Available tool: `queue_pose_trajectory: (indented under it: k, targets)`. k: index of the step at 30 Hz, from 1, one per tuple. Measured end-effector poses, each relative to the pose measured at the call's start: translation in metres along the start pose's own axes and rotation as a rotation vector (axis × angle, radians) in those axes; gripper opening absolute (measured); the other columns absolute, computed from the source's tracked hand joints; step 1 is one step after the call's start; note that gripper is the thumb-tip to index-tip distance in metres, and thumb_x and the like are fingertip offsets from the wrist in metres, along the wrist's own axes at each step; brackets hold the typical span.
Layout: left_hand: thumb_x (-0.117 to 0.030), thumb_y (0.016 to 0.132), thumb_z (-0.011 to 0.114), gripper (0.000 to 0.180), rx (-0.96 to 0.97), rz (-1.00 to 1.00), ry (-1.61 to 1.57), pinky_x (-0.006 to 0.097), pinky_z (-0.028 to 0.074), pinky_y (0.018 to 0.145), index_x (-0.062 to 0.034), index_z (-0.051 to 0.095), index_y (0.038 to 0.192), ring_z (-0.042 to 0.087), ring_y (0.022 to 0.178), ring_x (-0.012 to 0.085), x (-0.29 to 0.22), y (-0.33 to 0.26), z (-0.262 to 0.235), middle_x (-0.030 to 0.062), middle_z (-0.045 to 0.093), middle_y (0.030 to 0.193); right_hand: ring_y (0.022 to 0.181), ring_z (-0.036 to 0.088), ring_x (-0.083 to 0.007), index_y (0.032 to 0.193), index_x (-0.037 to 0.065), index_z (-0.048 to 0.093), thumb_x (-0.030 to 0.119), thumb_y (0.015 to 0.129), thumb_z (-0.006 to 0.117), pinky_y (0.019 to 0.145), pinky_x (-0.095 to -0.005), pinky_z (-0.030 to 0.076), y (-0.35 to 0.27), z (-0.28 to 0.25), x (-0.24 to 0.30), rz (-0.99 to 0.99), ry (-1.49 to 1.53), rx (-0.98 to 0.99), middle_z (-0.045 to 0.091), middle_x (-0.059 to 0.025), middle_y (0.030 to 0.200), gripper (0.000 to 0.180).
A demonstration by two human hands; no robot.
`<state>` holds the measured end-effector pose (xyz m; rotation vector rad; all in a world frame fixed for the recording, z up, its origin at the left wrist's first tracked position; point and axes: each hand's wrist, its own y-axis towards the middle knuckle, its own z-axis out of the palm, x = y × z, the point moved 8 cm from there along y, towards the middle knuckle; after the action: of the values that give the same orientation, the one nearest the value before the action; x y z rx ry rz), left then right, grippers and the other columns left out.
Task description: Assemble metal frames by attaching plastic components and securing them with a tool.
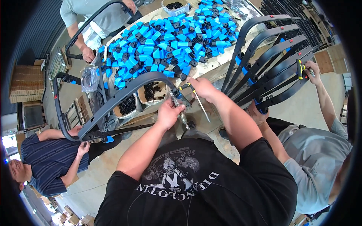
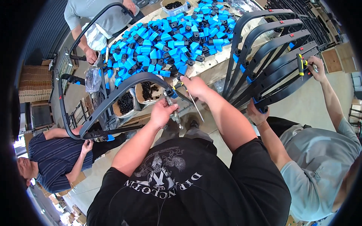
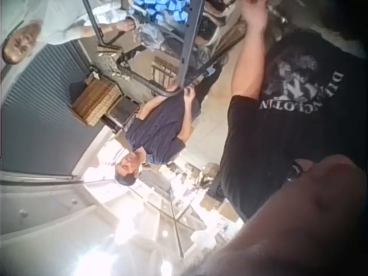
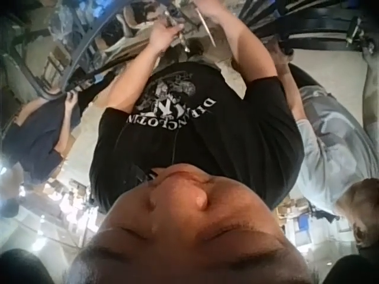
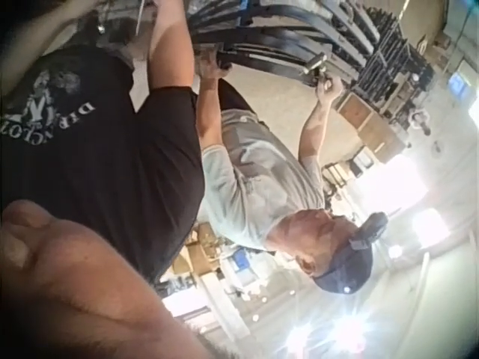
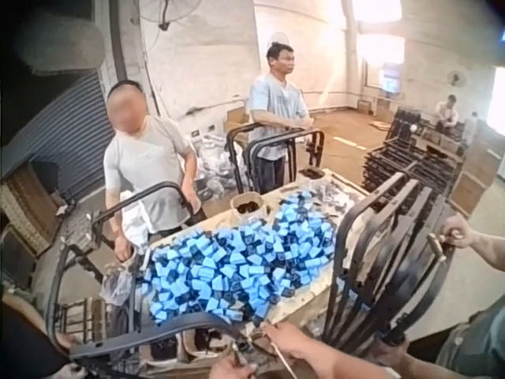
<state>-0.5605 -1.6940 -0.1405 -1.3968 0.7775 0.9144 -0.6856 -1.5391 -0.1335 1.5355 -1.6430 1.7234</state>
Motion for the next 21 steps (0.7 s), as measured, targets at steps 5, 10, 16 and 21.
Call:
queue_pose_trajectory:
  k: [5,10,16,21]
  targets:
    - [-0.034,0.095,0.065,0.04,-0.07,-0.047,1.096,0.038,0.057,0.079,0.0048,0.064,0.103,0.073,0.091,0.0251,-0.005,0.02,0.001,0.0171,0.072,0.092,0.055,0.059,-0.0204,0.095,-0.004,0.064,0.05,0.099,0.055,0.049,-0.0368,0.045,0.009,0.009,-0.018,0.231,0.06,0.096,0.067,-0.0154,0.077,0.055]
    - [-0.026,0.093,0.065,0.024,0.531,-0.584,-1.072,0.03,0.056,0.061,-0.0031,0.064,0.101,0.067,0.065,0.0208,-0.032,0.005,0.015,0.0072,0.067,0.083,0.056,0.061,-0.0258,0.1,-0.009,0.064,0.046,0.1,0.052,0.058,-0.0446,0.05,0.028,0.011,-0.038,-0.142,0.241,-0.078,0.069,-0.0179,0.078,0.056]
    - [-0.019,0.092,0.062,0.018,0.157,-0.215,0.889,0.037,0.058,0.063,-0.0016,0.063,0.097,0.071,0.071,0.0233,0.012,0.025,-0.002,0.0089,0.066,0.072,0.074,0.068,-0.028,0.114,-0.012,0.06,0.045,0.1,0.052,0.072,-0.0421,0.052,-0.003,0.017,-0.003,0.257,-0.185,0.162,0.071,-0.021,0.093,0.059]
    - [-0.019,0.09,0.064,0.016,0.322,-0.567,-0.833,0.036,0.057,0.06,-0.0029,0.062,0.091,0.066,0.063,0.023,-0.024,0.006,0.019,0.0081,0.067,0.078,0.077,0.067,-0.0234,0.12,-0.01,0.055,0.046,0.101,0.053,0.07,-0.0408,0.051,0.017,0.015,-0.035,0.102,0.23,0.029,0.07,-0.0204,0.097,0.059]
